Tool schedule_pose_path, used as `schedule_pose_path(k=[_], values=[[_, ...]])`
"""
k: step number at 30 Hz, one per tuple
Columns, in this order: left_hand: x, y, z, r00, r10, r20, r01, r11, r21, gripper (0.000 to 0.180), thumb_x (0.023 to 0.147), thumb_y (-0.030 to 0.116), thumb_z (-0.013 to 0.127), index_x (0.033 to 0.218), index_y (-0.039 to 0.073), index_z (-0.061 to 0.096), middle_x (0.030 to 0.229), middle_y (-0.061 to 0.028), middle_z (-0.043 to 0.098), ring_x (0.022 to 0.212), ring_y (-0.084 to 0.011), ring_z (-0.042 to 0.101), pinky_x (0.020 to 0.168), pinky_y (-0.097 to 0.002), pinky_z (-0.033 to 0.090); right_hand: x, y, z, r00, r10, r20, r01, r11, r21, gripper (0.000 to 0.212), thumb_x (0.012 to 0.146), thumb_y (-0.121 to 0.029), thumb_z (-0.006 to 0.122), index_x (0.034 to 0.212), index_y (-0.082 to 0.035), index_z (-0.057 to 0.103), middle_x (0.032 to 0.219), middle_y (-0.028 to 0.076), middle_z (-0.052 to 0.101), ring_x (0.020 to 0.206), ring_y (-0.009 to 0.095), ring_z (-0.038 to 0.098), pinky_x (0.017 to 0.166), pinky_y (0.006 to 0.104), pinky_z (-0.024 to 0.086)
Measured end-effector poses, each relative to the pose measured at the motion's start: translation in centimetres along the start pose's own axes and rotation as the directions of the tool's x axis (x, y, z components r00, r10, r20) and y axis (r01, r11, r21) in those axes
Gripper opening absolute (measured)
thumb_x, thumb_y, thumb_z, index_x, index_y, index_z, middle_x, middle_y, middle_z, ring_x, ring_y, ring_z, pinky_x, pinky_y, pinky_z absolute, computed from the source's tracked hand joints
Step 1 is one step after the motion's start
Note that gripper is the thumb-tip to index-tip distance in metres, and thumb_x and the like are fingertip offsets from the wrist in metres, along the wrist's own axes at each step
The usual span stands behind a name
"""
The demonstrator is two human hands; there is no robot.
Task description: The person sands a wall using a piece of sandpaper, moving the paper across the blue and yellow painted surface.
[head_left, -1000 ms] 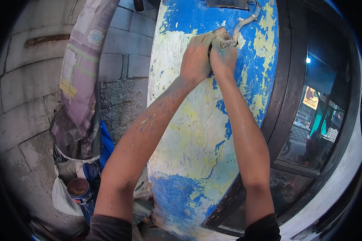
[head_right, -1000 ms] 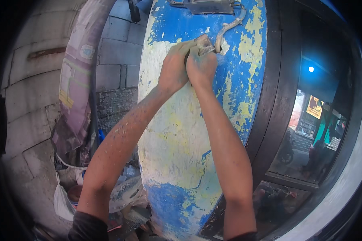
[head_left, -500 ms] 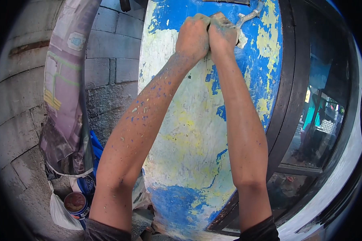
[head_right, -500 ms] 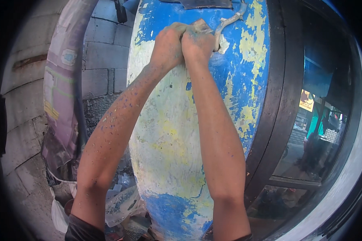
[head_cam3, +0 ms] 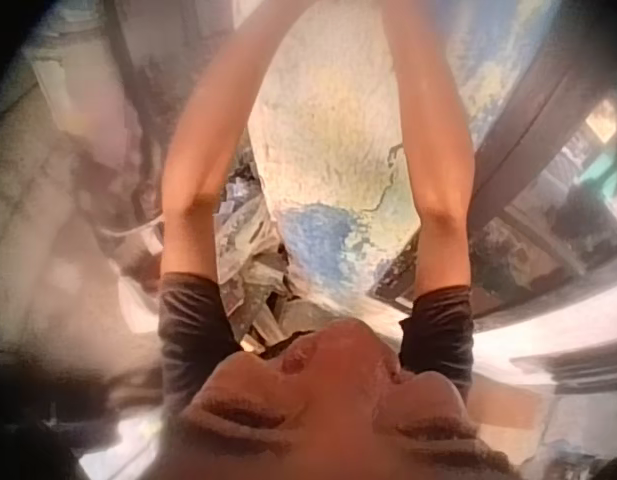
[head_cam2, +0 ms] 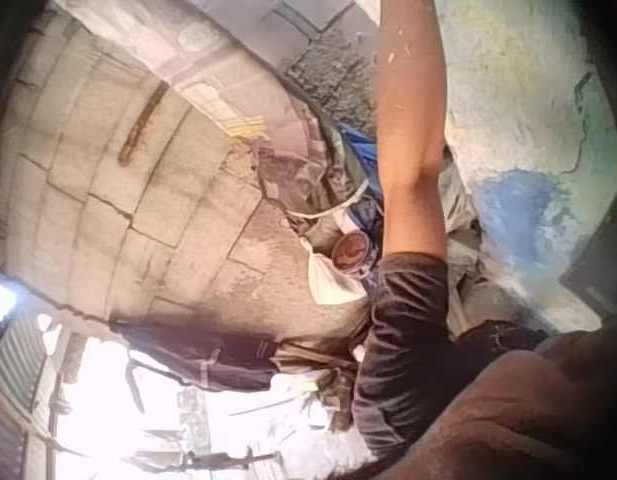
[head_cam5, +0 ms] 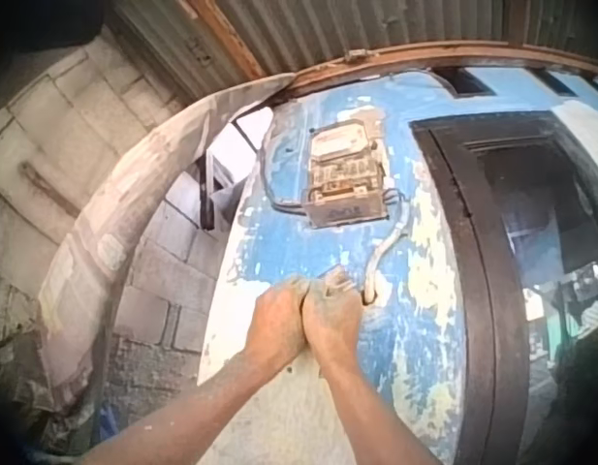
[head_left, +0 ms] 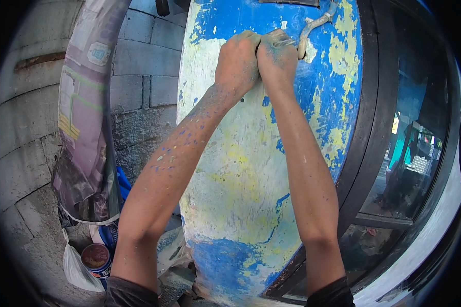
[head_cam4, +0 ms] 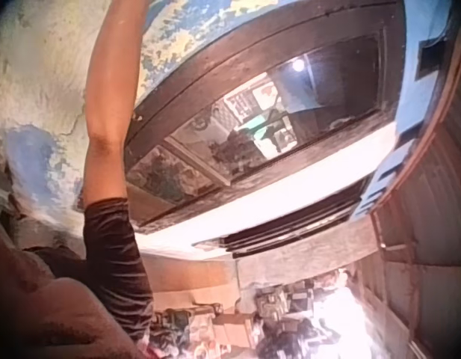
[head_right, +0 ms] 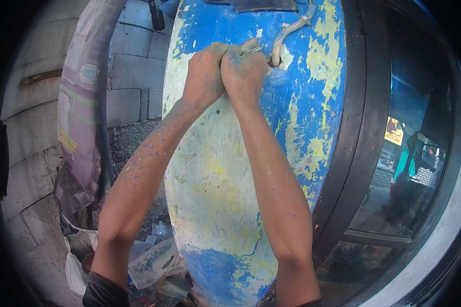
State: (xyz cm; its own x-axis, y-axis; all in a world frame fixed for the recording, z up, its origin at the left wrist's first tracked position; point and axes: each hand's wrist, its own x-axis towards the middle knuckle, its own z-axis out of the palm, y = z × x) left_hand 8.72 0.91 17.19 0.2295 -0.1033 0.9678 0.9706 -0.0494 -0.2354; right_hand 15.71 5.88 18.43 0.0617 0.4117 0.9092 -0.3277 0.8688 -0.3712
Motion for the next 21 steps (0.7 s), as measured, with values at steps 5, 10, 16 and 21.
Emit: schedule_pose_path(k=[5, 10, 16, 21], values=[[2.2, 0.4, -0.9, 0.986, -0.087, 0.145, 0.076, 0.994, 0.081, 0.018, 0.074, 0.008, 0.06, 0.091, 0.004, 0.065, 0.092, -0.0174, 0.062, 0.091, -0.0351, 0.06, 0.079, -0.0414, 0.048, 1.9, -0.7, 0.8, 0.993, 0.094, -0.065, -0.092, 0.995, 0.038, 0.029, 0.079, -0.019, 0.053, 0.083, 0.01, 0.057, 0.076, 0.016, 0.06, 0.07, 0.023, 0.056, 0.064, 0.0364, 0.045], [1.4, -0.4, 0.4, 0.999, 0.02, -0.038, -0.018, 0.999, 0.046, 0.015, 0.074, 0.009, 0.06, 0.086, 0.001, 0.066, 0.085, -0.02, 0.064, 0.083, -0.0379, 0.061, 0.074, -0.0436, 0.049, 0.8, 0.1, 0.4, 0.999, -0.005, -0.046, 0.011, 0.989, 0.144, 0.033, 0.079, -0.02, 0.054, 0.088, 0.012, 0.059, 0.077, 0.018, 0.061, 0.071, 0.026, 0.057, 0.064, 0.0373, 0.046], [0.7, -0.6, -0.8, 0.996, -0.058, 0.067, 0.059, 0.998, -0.003, 0.015, 0.073, 0.009, 0.061, 0.085, 0.001, 0.066, 0.084, -0.0207, 0.064, 0.082, -0.0382, 0.062, 0.074, -0.0437, 0.049, -0.3, -1.2, 0.3, 0.999, -0.023, -0.05, 0.02, 0.998, -0.052, 0.033, 0.078, -0.02, 0.056, 0.077, 0.013, 0.061, 0.082, 0.033, 0.062, 0.081, 0.043, 0.064, 0.072, 0.044, 0.05], [2.8, -1.0, -0.7, 0.996, -0.078, 0.037, 0.076, 0.995, 0.07, 0.016, 0.073, 0.011, 0.061, 0.084, 0.002, 0.066, 0.082, -0.0208, 0.064, 0.081, -0.0388, 0.062, 0.073, -0.0435, 0.049, 1.9, -1.5, 0.8, 0.999, -0.035, -0.008, 0.035, 0.998, -0.044, 0.032, 0.077, -0.019, 0.057, 0.078, 0.013, 0.059, 0.084, 0.034, 0.061, 0.083, 0.041, 0.064, 0.072, 0.0438, 0.05]])
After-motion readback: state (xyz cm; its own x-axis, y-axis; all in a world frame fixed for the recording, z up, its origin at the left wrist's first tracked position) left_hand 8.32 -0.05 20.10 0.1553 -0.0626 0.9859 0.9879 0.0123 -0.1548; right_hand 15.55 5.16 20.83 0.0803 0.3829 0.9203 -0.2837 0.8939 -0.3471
